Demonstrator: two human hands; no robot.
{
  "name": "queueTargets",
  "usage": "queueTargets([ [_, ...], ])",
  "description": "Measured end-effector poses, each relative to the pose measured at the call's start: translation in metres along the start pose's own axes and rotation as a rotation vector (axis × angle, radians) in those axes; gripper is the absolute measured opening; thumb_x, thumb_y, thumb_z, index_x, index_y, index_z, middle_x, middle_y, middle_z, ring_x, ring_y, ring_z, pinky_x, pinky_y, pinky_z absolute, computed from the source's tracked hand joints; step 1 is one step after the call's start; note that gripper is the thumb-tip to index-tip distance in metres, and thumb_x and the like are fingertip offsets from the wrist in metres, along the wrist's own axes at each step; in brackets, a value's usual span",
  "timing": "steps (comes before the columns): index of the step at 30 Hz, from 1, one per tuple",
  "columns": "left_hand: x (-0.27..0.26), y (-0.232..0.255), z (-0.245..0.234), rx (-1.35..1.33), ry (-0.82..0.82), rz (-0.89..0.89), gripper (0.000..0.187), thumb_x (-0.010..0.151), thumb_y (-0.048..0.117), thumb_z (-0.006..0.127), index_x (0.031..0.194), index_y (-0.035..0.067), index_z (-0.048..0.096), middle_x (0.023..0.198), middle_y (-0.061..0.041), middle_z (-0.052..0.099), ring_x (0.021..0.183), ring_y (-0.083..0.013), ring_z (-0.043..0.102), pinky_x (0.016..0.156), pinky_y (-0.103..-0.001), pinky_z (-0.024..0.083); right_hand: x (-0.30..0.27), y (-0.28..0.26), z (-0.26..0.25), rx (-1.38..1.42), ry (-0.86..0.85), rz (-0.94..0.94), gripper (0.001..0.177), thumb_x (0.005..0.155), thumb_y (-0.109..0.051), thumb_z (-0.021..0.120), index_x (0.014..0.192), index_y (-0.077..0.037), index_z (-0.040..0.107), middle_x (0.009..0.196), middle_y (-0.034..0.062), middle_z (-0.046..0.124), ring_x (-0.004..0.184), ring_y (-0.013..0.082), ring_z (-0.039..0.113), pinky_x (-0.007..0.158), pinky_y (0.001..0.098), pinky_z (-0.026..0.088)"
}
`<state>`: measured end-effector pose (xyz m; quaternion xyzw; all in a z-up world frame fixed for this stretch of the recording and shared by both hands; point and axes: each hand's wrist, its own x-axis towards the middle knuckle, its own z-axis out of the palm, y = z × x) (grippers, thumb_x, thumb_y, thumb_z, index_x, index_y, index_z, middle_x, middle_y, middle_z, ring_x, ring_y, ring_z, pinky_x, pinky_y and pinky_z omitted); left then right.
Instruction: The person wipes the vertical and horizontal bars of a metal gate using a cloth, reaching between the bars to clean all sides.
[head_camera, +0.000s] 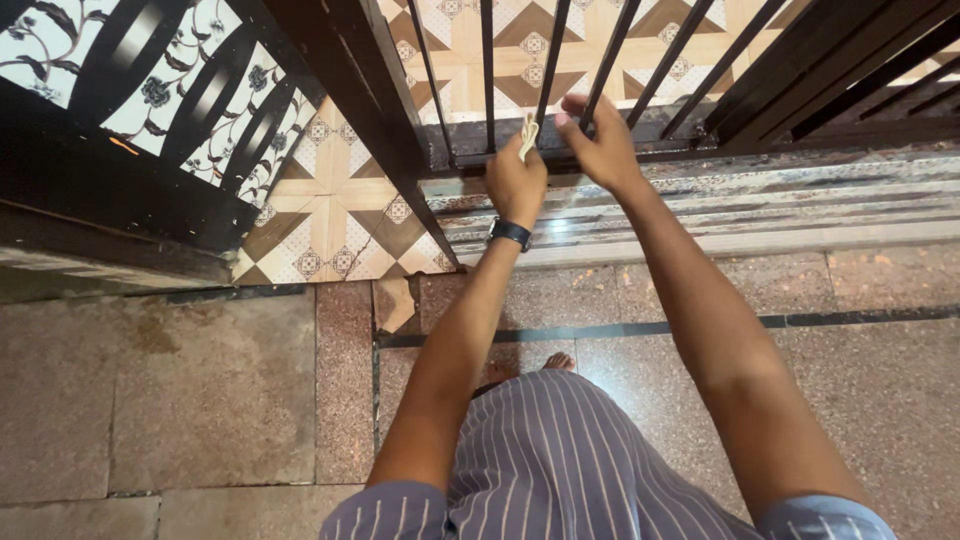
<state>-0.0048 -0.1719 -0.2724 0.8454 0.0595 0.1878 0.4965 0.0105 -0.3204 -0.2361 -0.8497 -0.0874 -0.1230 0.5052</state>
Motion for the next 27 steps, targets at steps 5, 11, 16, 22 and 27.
queueTargets([
  [5, 0.007, -0.025, 0.008, -0.096, -0.006, 0.210, 0.045, 0.082, -0.002, 0.057, 0.124, 0.009, 0.069, 0.105, -0.022, 0.073, 0.100, -0.0404, 0.069, 0.089, -0.046, 0.053, 0.014, 0.024, 0.004, 0.184, -0.240, 0.058, 0.048, 0.106, -0.032, 0.061, 0.142, -0.001, 0.056, 0.128, 0.0143, 0.072, 0.123, 0.0212, 0.065, 0.106, 0.0369, 0.049],
  [11, 0.007, -0.003, 0.011, -0.066, -0.033, 0.141, 0.051, 0.086, -0.005, 0.054, 0.134, 0.009, 0.064, 0.112, -0.022, 0.072, 0.106, -0.0404, 0.069, 0.091, -0.047, 0.054, 0.016, 0.035, 0.003, 0.211, -0.264, 0.033, 0.054, 0.102, -0.030, 0.064, 0.145, -0.001, 0.050, 0.127, 0.0153, 0.072, 0.121, 0.0205, 0.065, 0.107, 0.0369, 0.049],
  [16, 0.002, 0.015, 0.001, -0.016, -0.121, -0.014, 0.060, 0.086, -0.003, 0.053, 0.144, 0.013, 0.058, 0.116, -0.023, 0.072, 0.103, -0.0410, 0.070, 0.087, -0.049, 0.055, 0.015, 0.034, 0.006, 0.284, -0.271, 0.038, 0.052, 0.102, -0.027, 0.064, 0.145, -0.002, 0.051, 0.126, 0.0154, 0.071, 0.121, 0.0203, 0.064, 0.104, 0.0376, 0.051],
  [22, 0.004, 0.031, -0.006, -0.243, -0.076, 0.060, 0.062, 0.091, -0.009, 0.049, 0.149, 0.012, 0.053, 0.119, -0.022, 0.073, 0.099, -0.0323, 0.076, 0.082, -0.042, 0.060, 0.014, 0.045, 0.007, 0.248, -0.259, 0.040, 0.043, 0.107, -0.025, 0.055, 0.145, -0.005, 0.054, 0.123, 0.0101, 0.074, 0.119, 0.0169, 0.065, 0.103, 0.0349, 0.051],
  [27, -0.003, 0.034, 0.003, -0.369, 0.085, 0.294, 0.072, 0.086, -0.015, 0.045, 0.153, 0.012, 0.048, 0.137, -0.024, 0.064, 0.116, -0.0330, 0.071, 0.091, -0.039, 0.061, 0.014, 0.058, 0.018, 0.236, -0.181, 0.031, 0.037, 0.109, -0.018, 0.054, 0.143, -0.004, 0.059, 0.115, 0.0140, 0.074, 0.107, 0.0171, 0.064, 0.098, 0.0335, 0.053],
])
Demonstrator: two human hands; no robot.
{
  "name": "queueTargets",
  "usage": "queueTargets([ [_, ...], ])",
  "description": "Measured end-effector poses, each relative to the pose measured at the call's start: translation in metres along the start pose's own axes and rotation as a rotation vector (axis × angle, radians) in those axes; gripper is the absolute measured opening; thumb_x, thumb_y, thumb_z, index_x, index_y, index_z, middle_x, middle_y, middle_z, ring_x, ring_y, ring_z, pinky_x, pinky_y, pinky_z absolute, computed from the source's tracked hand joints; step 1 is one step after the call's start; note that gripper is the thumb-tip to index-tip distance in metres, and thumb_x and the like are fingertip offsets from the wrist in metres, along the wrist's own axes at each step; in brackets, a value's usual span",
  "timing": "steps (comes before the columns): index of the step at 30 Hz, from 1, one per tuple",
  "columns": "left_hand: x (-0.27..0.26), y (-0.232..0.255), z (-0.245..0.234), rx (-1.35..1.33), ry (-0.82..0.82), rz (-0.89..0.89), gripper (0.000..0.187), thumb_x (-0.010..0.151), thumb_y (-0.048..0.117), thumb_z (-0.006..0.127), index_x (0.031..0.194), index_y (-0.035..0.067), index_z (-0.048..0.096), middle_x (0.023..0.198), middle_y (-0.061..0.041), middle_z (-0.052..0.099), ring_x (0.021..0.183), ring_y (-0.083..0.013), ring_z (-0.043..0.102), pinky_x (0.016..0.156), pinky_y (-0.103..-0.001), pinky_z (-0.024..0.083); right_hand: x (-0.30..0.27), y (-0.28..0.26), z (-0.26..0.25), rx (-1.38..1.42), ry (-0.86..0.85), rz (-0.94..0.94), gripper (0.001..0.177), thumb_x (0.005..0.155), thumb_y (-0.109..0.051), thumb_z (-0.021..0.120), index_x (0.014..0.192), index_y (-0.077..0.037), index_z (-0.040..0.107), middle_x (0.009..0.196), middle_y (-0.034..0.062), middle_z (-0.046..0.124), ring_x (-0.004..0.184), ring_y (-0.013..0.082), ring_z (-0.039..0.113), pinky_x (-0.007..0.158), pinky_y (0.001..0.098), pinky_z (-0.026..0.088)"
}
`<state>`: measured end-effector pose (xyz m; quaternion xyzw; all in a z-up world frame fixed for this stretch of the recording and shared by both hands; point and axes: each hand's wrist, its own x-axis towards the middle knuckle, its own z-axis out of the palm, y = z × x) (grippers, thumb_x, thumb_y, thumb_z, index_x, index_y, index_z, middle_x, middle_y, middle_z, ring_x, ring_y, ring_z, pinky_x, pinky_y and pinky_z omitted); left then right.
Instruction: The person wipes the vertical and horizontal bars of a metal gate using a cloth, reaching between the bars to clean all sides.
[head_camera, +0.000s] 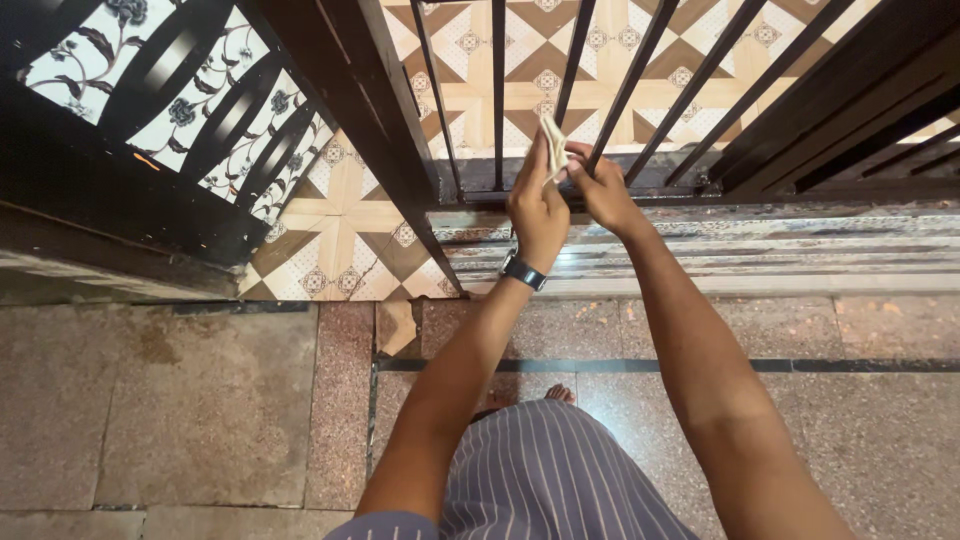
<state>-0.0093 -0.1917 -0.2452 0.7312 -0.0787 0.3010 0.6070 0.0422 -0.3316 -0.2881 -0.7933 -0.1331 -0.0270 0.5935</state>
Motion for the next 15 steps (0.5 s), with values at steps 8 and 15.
queueTargets([
  [8, 0.001, 0.001, -0.001, 0.148, -0.058, -0.192, 0.073, 0.080, -0.009, 0.059, 0.149, 0.015, 0.054, 0.125, -0.019, 0.073, 0.109, -0.0321, 0.075, 0.084, -0.040, 0.061, -0.001, -0.009, -0.002, 0.068, -0.031, 0.050, 0.035, 0.108, -0.018, 0.051, 0.139, -0.004, 0.057, 0.117, 0.0108, 0.075, 0.107, 0.0153, 0.067, 0.091, 0.0318, 0.055],
  [15, 0.014, 0.010, 0.006, 0.055, -0.034, -0.189, 0.073, 0.083, -0.012, 0.052, 0.150, 0.018, 0.049, 0.136, -0.016, 0.067, 0.093, -0.0295, 0.075, 0.066, -0.036, 0.060, 0.001, 0.001, 0.001, -0.038, 0.048, -0.039, 0.033, 0.107, -0.018, 0.054, 0.135, -0.002, 0.060, 0.111, 0.0111, 0.076, 0.104, 0.0157, 0.069, 0.092, 0.0318, 0.056],
])
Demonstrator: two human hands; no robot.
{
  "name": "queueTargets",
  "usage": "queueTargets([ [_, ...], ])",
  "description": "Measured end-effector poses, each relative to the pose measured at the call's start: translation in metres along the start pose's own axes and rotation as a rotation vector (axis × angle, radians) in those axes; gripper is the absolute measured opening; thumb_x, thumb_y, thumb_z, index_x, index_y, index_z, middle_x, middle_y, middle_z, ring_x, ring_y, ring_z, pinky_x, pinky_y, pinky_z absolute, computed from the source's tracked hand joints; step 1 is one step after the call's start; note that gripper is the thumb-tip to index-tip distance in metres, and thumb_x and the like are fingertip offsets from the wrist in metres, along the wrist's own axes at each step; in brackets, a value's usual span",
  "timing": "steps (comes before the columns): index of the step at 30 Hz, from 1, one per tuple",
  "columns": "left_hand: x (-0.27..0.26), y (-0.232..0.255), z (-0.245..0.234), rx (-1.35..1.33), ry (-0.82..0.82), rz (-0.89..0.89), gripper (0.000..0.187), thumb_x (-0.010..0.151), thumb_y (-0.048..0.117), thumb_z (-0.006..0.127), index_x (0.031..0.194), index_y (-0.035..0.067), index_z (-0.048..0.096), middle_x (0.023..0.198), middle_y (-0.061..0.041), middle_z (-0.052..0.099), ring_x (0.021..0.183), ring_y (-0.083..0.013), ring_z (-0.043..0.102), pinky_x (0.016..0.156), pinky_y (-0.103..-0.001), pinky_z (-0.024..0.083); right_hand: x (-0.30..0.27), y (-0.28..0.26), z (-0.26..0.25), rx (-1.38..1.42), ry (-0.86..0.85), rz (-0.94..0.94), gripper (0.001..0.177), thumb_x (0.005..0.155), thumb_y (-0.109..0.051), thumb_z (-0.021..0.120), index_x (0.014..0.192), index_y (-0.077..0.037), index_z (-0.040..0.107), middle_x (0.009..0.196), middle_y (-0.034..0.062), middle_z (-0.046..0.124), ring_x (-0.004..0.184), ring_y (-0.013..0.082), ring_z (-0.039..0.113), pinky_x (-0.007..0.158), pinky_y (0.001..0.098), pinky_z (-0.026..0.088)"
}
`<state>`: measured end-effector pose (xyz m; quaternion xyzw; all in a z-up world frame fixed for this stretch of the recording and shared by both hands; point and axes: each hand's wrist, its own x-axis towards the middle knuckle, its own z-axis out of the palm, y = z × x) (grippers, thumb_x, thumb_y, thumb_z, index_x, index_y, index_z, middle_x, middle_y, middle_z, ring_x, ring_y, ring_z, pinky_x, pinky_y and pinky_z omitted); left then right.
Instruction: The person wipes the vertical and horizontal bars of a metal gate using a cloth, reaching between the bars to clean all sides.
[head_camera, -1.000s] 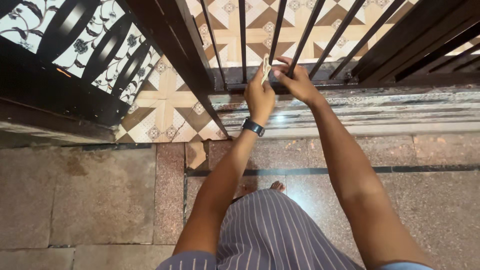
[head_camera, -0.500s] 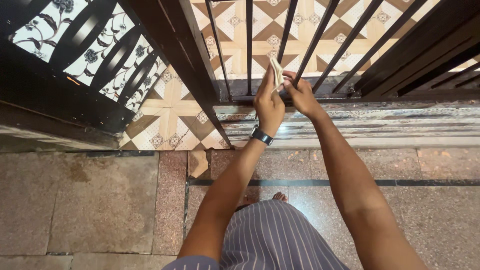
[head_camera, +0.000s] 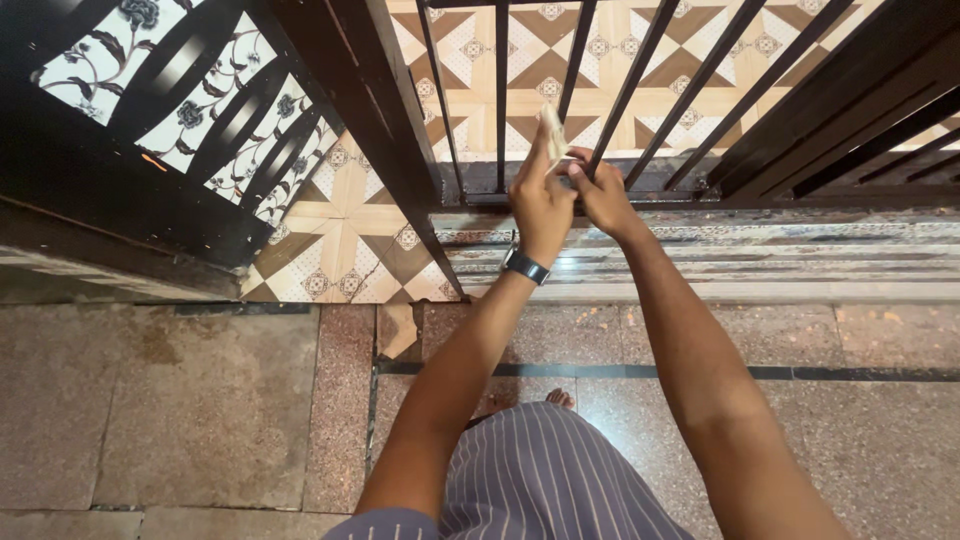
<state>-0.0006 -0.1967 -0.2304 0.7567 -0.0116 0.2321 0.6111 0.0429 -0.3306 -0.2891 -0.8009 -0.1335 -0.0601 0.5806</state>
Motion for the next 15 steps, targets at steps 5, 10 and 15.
queueTargets([
  [5, -0.015, -0.022, -0.009, 0.146, -0.015, 0.040, 0.077, 0.082, -0.018, 0.047, 0.153, 0.014, 0.053, 0.125, -0.018, 0.073, 0.105, -0.0284, 0.076, 0.078, -0.036, 0.062, -0.004, -0.014, -0.001, 0.012, -0.021, -0.046, 0.034, 0.108, -0.018, 0.053, 0.137, -0.002, 0.061, 0.111, 0.0110, 0.076, 0.106, 0.0156, 0.069, 0.094, 0.0322, 0.054],
  [10, 0.019, 0.041, -0.007, -0.101, -0.063, -0.028, 0.070, 0.088, -0.014, 0.046, 0.152, 0.013, 0.049, 0.130, -0.017, 0.070, 0.091, -0.0246, 0.081, 0.066, -0.029, 0.067, -0.003, -0.023, 0.000, -0.061, 0.000, 0.059, 0.033, 0.107, -0.019, 0.054, 0.134, -0.003, 0.064, 0.095, 0.0117, 0.074, 0.088, 0.0156, 0.065, 0.082, 0.0317, 0.054],
  [15, 0.016, 0.049, -0.005, 0.026, 0.059, 0.255, 0.075, 0.083, -0.012, 0.052, 0.153, 0.011, 0.044, 0.139, -0.022, 0.063, 0.101, -0.0304, 0.075, 0.075, -0.033, 0.065, -0.006, -0.024, 0.000, -0.011, 0.008, -0.075, 0.032, 0.106, -0.018, 0.056, 0.131, 0.000, 0.063, 0.102, 0.0090, 0.075, 0.095, 0.0128, 0.067, 0.084, 0.0307, 0.055],
])
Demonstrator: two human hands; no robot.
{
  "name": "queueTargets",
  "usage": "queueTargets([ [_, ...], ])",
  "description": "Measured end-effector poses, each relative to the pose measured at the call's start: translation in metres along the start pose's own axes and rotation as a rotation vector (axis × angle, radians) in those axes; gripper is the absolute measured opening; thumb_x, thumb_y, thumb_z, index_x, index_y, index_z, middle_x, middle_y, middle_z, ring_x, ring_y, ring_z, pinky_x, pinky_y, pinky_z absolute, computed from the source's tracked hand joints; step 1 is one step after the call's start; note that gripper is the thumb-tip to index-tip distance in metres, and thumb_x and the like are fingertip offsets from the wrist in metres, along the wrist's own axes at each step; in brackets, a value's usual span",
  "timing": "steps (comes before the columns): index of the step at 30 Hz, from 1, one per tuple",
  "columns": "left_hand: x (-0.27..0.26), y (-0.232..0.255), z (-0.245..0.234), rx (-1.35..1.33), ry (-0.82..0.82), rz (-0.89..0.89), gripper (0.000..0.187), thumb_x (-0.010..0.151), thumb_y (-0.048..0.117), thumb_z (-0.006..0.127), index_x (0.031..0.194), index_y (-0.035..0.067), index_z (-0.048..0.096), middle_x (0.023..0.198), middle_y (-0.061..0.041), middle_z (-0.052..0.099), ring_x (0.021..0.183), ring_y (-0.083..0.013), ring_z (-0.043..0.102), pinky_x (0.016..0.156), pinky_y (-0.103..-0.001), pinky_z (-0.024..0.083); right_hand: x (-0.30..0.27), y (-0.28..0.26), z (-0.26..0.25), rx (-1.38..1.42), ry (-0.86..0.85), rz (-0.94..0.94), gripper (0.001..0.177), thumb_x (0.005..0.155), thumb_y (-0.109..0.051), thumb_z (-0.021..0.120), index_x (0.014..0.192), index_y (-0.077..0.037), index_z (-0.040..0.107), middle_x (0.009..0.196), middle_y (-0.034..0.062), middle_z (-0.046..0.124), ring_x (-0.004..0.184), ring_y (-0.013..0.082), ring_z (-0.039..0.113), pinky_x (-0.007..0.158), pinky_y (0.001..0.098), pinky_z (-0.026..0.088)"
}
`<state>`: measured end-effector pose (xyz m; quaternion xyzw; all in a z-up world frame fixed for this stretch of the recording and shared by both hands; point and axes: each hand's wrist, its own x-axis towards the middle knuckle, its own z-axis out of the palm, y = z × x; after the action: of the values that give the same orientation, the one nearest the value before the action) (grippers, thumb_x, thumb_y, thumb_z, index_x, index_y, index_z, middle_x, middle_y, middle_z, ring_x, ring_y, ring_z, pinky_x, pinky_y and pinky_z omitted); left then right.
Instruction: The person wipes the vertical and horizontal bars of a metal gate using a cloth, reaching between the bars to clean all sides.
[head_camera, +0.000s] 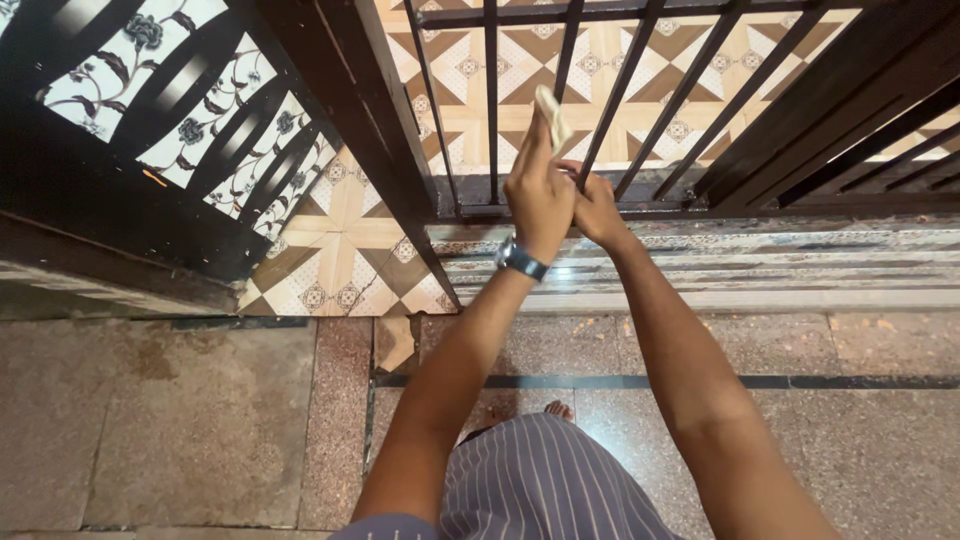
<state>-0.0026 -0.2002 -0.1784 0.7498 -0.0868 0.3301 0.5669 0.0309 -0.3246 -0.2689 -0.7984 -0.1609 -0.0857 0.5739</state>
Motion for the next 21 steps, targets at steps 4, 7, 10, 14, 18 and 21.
queueTargets([
  [4, -0.038, -0.032, -0.002, 0.112, -0.003, -0.035, 0.079, 0.084, -0.016, 0.046, 0.157, 0.013, 0.048, 0.132, -0.019, 0.070, 0.110, -0.0317, 0.074, 0.087, -0.038, 0.063, 0.000, 0.000, 0.002, -0.018, 0.013, 0.063, 0.034, 0.105, -0.020, 0.053, 0.132, -0.001, 0.062, 0.103, 0.0082, 0.077, 0.091, 0.0131, 0.069, 0.081, 0.0310, 0.056],
  [7, -0.033, -0.039, 0.003, 0.119, 0.025, 0.004, 0.071, 0.087, -0.015, 0.050, 0.151, 0.016, 0.053, 0.121, -0.015, 0.074, 0.111, -0.0276, 0.076, 0.087, -0.037, 0.062, 0.000, -0.001, 0.000, -0.034, 0.012, 0.051, 0.034, 0.105, -0.020, 0.053, 0.132, -0.001, 0.062, 0.102, 0.0091, 0.077, 0.090, 0.0137, 0.069, 0.082, 0.0321, 0.055],
  [10, 0.004, -0.021, 0.012, -0.057, -0.037, -0.176, 0.072, 0.087, -0.015, 0.046, 0.152, 0.017, 0.049, 0.133, -0.015, 0.070, 0.078, -0.0160, 0.078, 0.055, -0.025, 0.062, -0.002, 0.002, 0.000, -0.035, 0.001, 0.068, 0.031, 0.105, -0.020, 0.055, 0.127, 0.000, 0.064, 0.097, 0.0099, 0.076, 0.092, 0.0128, 0.069, 0.085, 0.0326, 0.056],
  [14, 0.032, 0.001, 0.010, -0.001, 0.023, 0.035, 0.075, 0.086, -0.015, 0.050, 0.153, 0.017, 0.047, 0.137, -0.016, 0.069, 0.065, -0.0136, 0.072, 0.052, -0.024, 0.053, -0.003, 0.006, 0.001, -0.023, -0.006, 0.209, 0.030, 0.099, -0.019, 0.059, 0.118, 0.004, 0.065, 0.091, 0.0122, 0.076, 0.086, 0.0136, 0.070, 0.078, 0.0342, 0.058],
  [18, 0.007, -0.014, 0.008, 0.061, 0.004, 0.022, 0.072, 0.088, -0.013, 0.053, 0.154, 0.016, 0.043, 0.140, -0.019, 0.065, 0.067, -0.0147, 0.071, 0.052, -0.023, 0.053, -0.001, 0.002, -0.001, -0.042, 0.027, -0.031, 0.037, 0.099, -0.019, 0.061, 0.129, 0.003, 0.062, 0.097, 0.0105, 0.075, 0.092, 0.0132, 0.068, 0.082, 0.0336, 0.055],
  [21, -0.022, -0.023, 0.001, 0.137, 0.031, 0.082, 0.075, 0.089, -0.013, 0.054, 0.157, 0.015, 0.040, 0.139, -0.018, 0.063, 0.095, -0.0222, 0.074, 0.074, -0.027, 0.060, 0.001, -0.001, 0.003, 0.001, 0.047, 0.040, 0.034, 0.104, -0.021, 0.055, 0.128, 0.002, 0.063, 0.096, 0.0074, 0.076, 0.091, 0.0130, 0.071, 0.083, 0.0333, 0.056],
])
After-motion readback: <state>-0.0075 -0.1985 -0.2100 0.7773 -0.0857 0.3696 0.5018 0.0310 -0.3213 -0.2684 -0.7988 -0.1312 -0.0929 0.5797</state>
